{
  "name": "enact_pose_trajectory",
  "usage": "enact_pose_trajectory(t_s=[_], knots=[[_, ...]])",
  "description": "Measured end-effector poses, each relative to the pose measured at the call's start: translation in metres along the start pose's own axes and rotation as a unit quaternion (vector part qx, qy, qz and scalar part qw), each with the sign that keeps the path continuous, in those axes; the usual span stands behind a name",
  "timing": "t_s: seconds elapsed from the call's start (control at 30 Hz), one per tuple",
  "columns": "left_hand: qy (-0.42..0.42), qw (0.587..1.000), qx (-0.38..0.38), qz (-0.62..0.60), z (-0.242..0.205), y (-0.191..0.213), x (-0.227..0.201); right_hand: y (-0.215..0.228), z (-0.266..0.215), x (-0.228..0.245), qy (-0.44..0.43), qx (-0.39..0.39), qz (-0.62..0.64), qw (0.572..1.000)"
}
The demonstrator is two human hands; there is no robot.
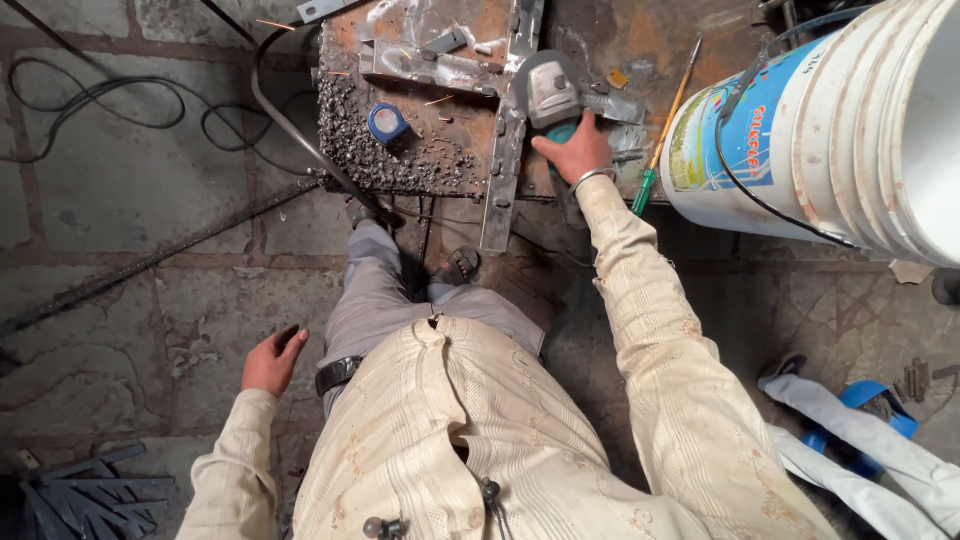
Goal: The recorder uses an angle grinder to smooth and shape metal components for furniture manufacturing.
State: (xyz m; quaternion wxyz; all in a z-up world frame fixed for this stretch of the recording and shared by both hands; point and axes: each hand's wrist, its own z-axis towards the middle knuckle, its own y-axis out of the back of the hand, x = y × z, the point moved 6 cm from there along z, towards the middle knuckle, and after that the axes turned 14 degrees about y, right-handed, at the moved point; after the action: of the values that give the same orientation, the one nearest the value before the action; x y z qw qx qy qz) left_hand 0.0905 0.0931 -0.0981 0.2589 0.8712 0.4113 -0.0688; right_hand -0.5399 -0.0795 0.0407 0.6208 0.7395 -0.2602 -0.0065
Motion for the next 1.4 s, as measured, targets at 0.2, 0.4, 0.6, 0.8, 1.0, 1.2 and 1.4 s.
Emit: enact_pose_trajectory(t_s=[0.2,0.4,0.6,0.8,1.0,1.2,1.4], knots=[[0.027,0.998,-0.028,0.056,0.017,-0.011,0.096,-0.006,0.003,-0.018,0.073,-0.013,0.02,0.997],[0.111,0.99,0.003,0.084,0.016,-0.023,0.165,-0.01,0.008,-0.027,0.037,-0.031,0.0,0.999],[0.115,0.987,0.01,0.109,0.016,-0.02,0.124,-0.003,0.0,-0.028,0.093,-0.016,0.003,0.996],[0.016,0.998,0.002,0.063,0.026,-0.019,0.061,0.007,-0.003,-0.01,0.06,0.025,-0.044,0.997],[0.004,0.998,-0.004,0.06,0.011,-0.007,0.013,0.011,-0.01,0.002,0.035,0.013,-0.062,0.997],[-0.062,0.998,-0.009,-0.028,-0.026,0.004,-0.056,-0.02,-0.049,-0.019,-0.003,-0.21,0.364,0.907],[-0.192,0.967,0.098,-0.139,-0.079,0.011,-0.204,0.009,-0.123,0.056,-0.11,-0.194,0.645,0.731]])
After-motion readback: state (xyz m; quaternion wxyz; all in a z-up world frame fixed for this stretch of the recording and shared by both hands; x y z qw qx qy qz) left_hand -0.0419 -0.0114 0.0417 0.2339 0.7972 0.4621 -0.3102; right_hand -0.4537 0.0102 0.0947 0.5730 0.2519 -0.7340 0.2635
